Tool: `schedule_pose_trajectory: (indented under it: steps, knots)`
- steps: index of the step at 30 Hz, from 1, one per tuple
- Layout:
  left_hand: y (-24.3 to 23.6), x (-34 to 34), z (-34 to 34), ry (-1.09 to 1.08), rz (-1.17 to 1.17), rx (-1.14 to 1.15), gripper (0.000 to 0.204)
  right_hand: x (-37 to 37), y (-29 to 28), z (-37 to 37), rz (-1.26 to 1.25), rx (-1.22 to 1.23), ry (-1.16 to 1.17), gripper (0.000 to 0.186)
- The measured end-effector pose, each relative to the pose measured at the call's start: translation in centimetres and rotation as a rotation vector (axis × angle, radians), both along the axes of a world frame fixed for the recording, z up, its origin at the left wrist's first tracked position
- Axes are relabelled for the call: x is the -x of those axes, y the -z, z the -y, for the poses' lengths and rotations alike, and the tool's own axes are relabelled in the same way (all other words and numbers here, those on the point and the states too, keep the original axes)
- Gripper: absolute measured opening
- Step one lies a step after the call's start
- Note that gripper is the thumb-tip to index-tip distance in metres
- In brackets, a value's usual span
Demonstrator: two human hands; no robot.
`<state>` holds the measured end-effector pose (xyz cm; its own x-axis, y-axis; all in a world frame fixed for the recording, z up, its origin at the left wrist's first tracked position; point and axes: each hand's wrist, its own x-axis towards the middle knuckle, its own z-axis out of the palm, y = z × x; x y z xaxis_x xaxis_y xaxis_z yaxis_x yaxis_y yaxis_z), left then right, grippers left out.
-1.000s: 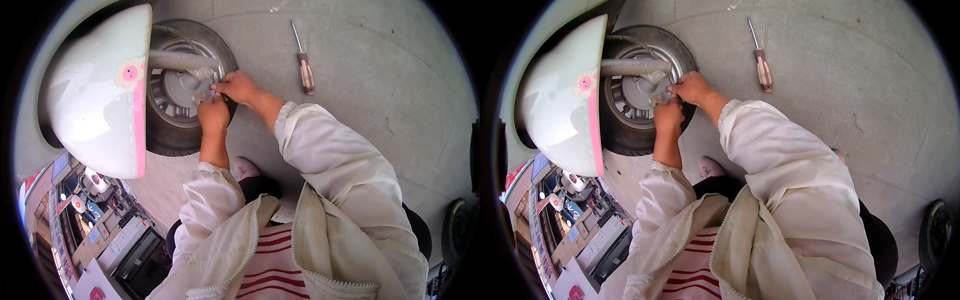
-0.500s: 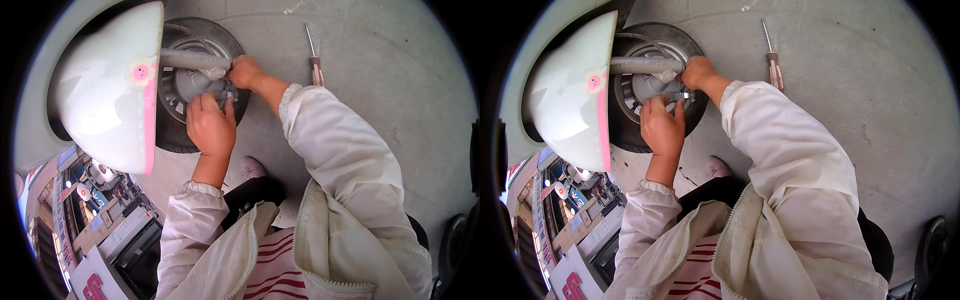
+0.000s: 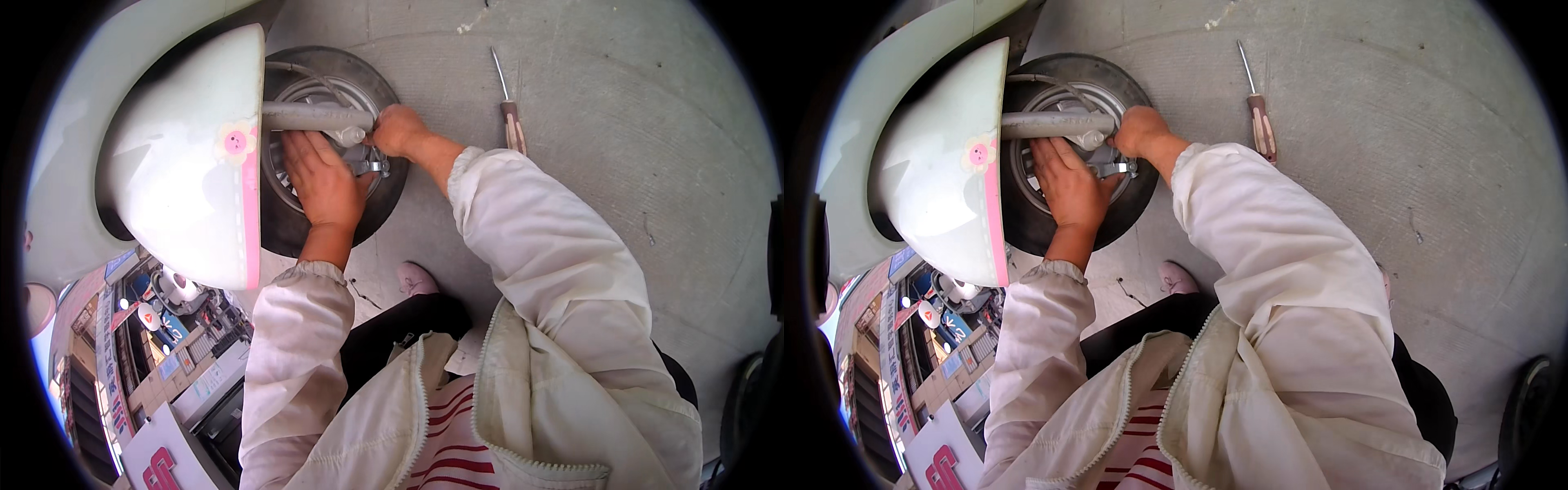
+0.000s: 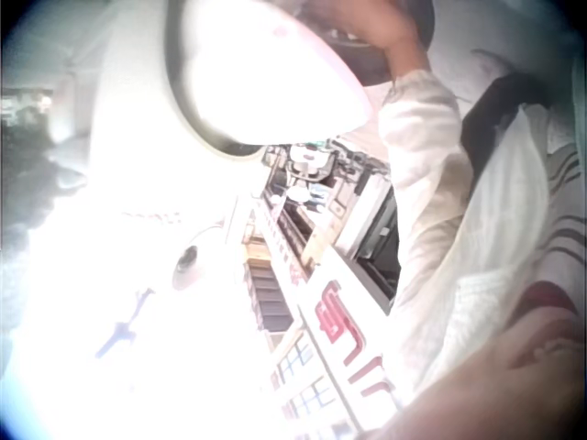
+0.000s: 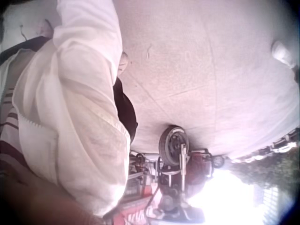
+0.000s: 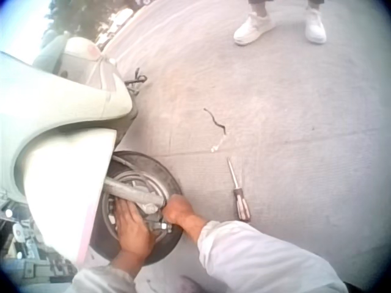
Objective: The person repairs a white electric scooter. They use a screwdriver to adjust components near the front wheel and handlebar, then use scissors to cut a cable near the handlebar. The person also retrieves a roll of tape from a tool cart.
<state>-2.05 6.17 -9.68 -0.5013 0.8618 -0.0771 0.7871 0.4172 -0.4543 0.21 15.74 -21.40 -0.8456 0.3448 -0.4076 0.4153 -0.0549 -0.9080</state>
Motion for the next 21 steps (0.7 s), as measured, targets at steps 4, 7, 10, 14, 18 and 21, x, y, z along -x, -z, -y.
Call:
schedule_pose_trajectory:
  steps: [4, 7, 10, 14, 18, 21]
  knots:
    - [0.1, 0.1, -0.3, -0.029, -0.033, 0.017, 0.111, -1.6, -0.1, 1.1, -0.058, 0.038, -0.022, 0.026]
    - [0.1, -0.3, -0.9, -0.058, -0.064, 0.027, 0.11, -3.1, 2.6, 4.1, -0.11, 0.28, 0.192, 0.025]
    - [0.2, 0.1, -0.8, -0.08, -0.075, 0.032, 0.108, -5.1, 2.2, 6.9, -0.114, 0.252, 0.327, 0.028]
    - [0.5, 0.1, -0.4, -0.03, -0.106, -0.009, 0.107, -4.6, 0.1, 7.9, -0.074, 0.311, 0.475, 0.024]
    - [0.7, 0.0, -0.2, -0.048, -0.06, -0.06, 0.106, -4.0, 0.4, 9.6, -0.146, 0.425, 0.688, 0.021]
    - [1.4, 0.0, 0.2, -0.065, -0.041, -0.085, 0.105, -4.8, 0.4, 9.7, -0.076, 0.278, 0.61, 0.019]
